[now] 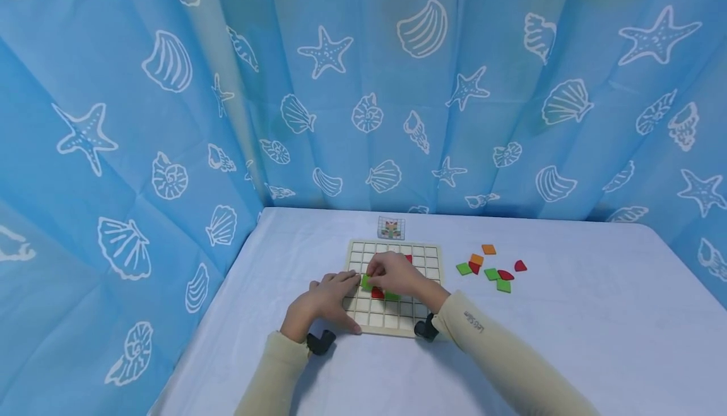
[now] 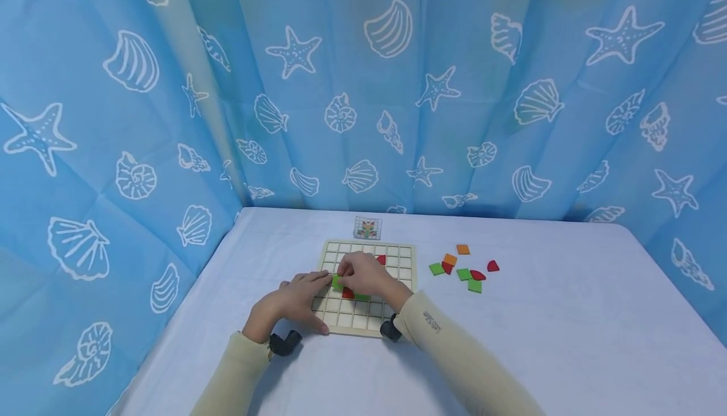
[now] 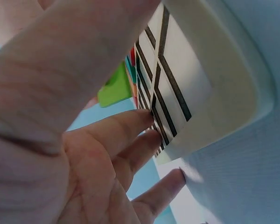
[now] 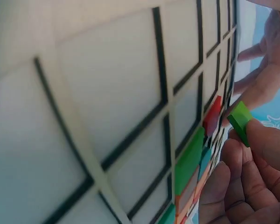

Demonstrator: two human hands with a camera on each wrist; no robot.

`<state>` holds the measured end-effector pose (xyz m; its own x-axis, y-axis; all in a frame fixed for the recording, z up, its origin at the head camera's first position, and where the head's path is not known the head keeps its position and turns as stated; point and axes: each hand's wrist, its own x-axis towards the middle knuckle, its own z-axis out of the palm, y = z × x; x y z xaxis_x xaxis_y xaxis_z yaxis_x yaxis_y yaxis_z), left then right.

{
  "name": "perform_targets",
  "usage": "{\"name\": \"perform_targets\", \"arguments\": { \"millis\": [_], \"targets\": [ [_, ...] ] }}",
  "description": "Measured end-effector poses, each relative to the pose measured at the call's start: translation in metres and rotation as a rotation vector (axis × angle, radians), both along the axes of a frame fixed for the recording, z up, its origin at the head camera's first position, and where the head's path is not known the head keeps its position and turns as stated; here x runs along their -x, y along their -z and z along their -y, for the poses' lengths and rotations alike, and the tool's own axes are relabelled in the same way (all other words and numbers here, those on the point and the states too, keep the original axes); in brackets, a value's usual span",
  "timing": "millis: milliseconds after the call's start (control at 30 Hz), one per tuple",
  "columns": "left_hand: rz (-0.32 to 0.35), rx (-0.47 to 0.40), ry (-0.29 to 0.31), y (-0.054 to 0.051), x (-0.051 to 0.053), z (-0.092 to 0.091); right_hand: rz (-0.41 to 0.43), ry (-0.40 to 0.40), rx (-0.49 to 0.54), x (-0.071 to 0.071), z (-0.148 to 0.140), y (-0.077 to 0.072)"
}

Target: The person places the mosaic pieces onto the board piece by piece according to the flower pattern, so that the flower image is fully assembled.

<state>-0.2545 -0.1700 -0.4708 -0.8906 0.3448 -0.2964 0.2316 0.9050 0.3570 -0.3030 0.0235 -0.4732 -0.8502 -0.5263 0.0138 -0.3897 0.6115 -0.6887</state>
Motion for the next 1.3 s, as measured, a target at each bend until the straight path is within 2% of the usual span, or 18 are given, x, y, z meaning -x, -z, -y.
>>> {"name": "perform_targets", "arguments": {
  "millis": [233,767,933,1300],
  "targets": [
    [0.006,0.008,-0.014,0.003,-0.001,-0.003,-0.005,-0.004,-0.032,-0.002,0.005,0.007],
    [-0.015,0.000,-0.017,0.000,-0.002,-0.001,-0.068,-0.029,-0.119,-0.005,0.012,0.007],
    [-0.019,0.001,-0.013,-0.002,-0.003,-0.001,-0.038,-0.040,-0.143,-0.004,0.012,0.007],
    [-0.027,0.000,0.000,-0.002,-0.003,-0.001,0.017,-0.022,-0.111,-0.003,0.010,0.010]
  ]
}}
